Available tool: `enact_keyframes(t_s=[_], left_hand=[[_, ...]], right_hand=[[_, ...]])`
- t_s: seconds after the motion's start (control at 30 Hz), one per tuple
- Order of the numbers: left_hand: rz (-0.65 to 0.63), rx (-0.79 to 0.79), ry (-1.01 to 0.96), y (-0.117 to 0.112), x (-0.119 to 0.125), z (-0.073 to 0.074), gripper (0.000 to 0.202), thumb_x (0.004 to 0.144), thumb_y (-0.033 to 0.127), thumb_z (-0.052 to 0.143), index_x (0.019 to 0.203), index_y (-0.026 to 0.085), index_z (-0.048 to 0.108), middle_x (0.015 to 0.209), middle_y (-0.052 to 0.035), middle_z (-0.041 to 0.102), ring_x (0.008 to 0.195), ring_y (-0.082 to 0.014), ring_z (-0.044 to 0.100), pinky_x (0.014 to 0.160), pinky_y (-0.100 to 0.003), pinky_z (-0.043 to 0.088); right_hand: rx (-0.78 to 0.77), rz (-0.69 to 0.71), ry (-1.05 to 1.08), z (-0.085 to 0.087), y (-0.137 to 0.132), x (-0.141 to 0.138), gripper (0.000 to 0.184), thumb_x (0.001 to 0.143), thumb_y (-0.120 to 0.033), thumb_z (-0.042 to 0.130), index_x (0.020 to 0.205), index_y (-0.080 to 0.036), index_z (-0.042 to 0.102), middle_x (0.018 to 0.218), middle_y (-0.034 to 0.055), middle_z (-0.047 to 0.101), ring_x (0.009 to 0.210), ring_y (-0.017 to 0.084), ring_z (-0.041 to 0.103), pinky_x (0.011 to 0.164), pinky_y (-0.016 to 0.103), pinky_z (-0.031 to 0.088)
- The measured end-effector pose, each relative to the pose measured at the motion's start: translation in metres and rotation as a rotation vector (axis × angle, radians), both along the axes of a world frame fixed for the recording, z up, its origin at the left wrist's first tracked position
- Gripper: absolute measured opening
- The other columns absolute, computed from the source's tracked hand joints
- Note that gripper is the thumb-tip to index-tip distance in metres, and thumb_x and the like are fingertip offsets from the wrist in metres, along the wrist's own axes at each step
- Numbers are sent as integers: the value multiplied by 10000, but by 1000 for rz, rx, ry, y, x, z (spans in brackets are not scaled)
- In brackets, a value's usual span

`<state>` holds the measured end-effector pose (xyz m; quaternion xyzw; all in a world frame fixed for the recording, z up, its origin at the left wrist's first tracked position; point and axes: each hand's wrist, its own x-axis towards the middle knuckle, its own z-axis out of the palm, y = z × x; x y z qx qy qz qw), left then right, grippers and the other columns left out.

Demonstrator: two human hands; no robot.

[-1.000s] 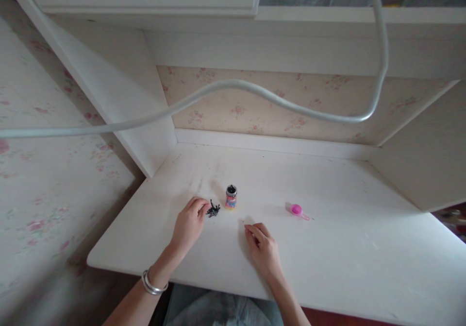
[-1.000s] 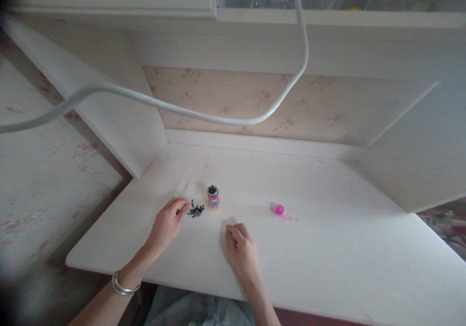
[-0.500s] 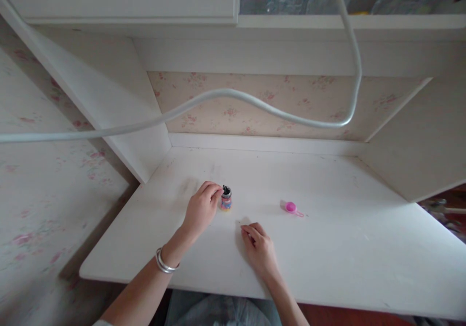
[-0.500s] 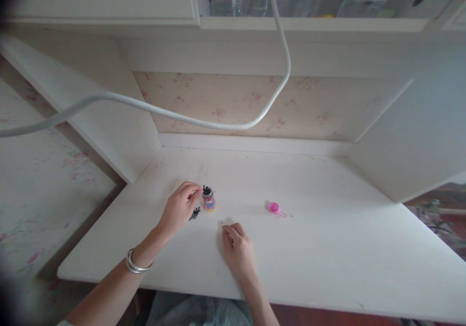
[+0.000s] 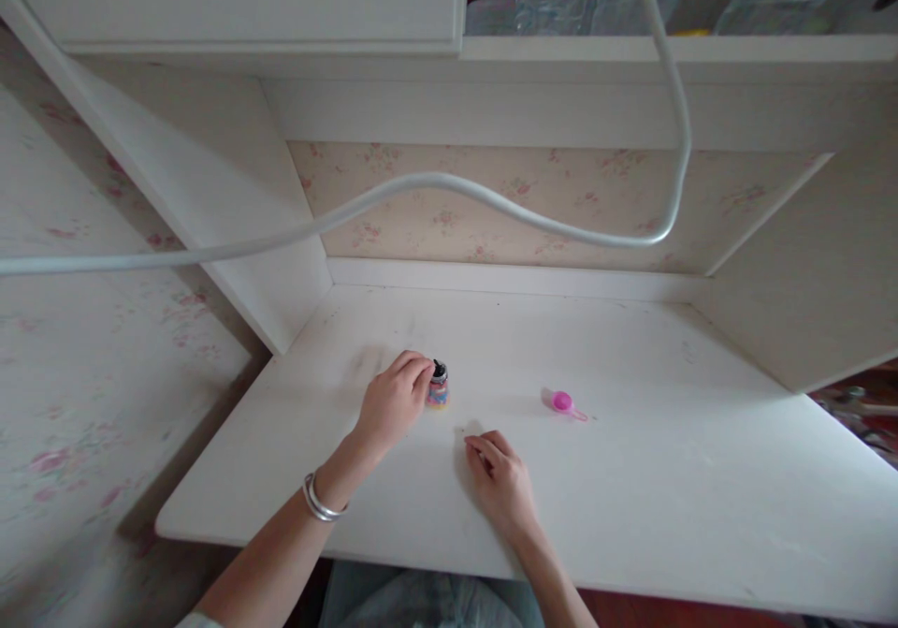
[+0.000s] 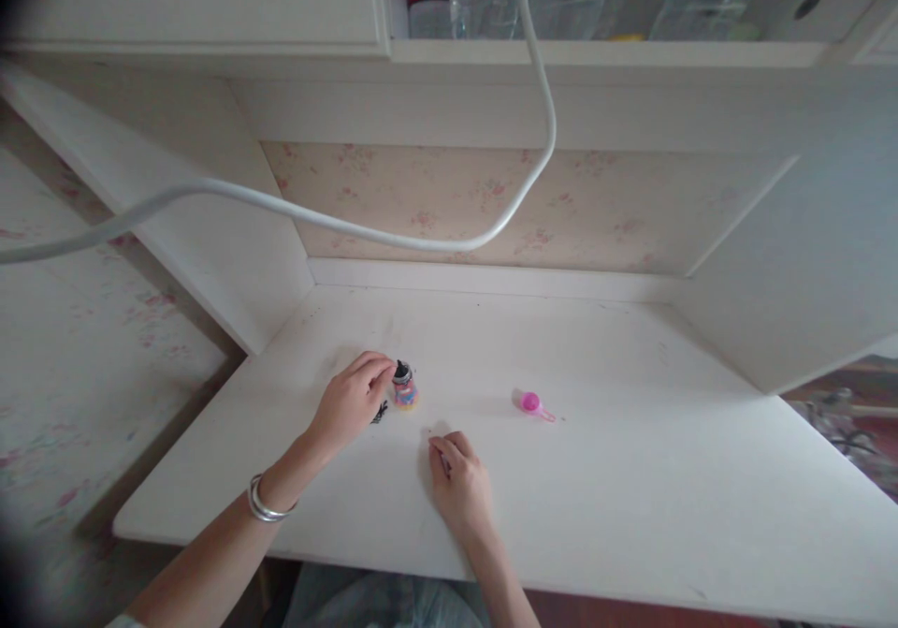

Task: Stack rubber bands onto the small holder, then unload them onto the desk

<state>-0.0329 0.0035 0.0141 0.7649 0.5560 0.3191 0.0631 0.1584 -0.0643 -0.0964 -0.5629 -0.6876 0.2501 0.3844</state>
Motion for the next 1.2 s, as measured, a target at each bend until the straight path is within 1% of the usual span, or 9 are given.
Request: enact_keyframes(t_s=[0.2,0.33,0.43,0.53,0.63,0.73,0.83,1.03,1.2], left_hand=[[-18,18,-63,-2,-6,2,224,944,271,414,963,230,634,1003,-21,662,894,-129,631,838,-250,488],[8,40,-143,-6,-20,-5,219,937,278,421,965,218,629,999,-40,653,883,-134,619,766,-244,496],[64,16,-170,-15,-35,-23,227,933,304,422,938,212,630,954,-40,647,781,-123,613,709,-238,493],[130,-79,-85,-30,-50,-47,220,927,312,429,927,215,626,943,-32,647,699,-117,604,690,-249,487],[189,-172,41,-46,-61,-68,188,915,298,455,967,226,621,998,-37,639,765,-135,628,701,-249,483],[218,-221,121,-54,-65,-80,197,911,279,465,1042,239,605,1073,-42,622,855,-151,640,718,-246,480],[228,-234,162,-51,-65,-84,229,916,253,454,1103,242,585,1122,-47,606,874,-155,640,706,-248,471],[188,-257,196,-42,-64,-84,194,933,252,423,921,230,616,1006,-24,618,782,-133,632,648,-234,437],[163,-240,140,-44,-67,-85,211,949,237,385,932,226,595,985,-25,614,793,-136,635,652,-234,444]], right_hand=[[7,-8,-1,0,2,-1,294,920,-306,423,931,-218,704,893,46,642,690,116,606,595,193,435],[-16,-17,15,0,0,-2,311,920,-327,413,930,-212,702,898,57,643,696,128,607,594,202,442],[-34,-20,29,2,0,-2,322,924,-347,409,929,-205,698,904,64,642,696,133,603,601,209,447],[-40,-4,8,3,-1,-4,312,925,-341,415,929,-210,697,911,58,642,706,131,603,618,212,447],[-38,5,-38,2,-1,-6,293,919,-329,429,920,-217,700,903,47,645,710,128,607,630,210,445],[-31,-6,-82,2,-2,-7,289,913,-331,436,918,-222,704,901,42,650,712,128,615,629,206,449],[-30,-10,-109,2,-4,-9,294,914,-336,434,916,-224,707,900,41,653,712,128,622,622,201,454],[-30,-19,-158,2,-5,-9,295,918,-333,424,924,-234,703,918,40,658,733,138,628,653,219,461],[-15,-15,-176,1,-4,-10,310,915,-332,413,932,-235,707,925,49,667,756,149,634,652,228,465]])
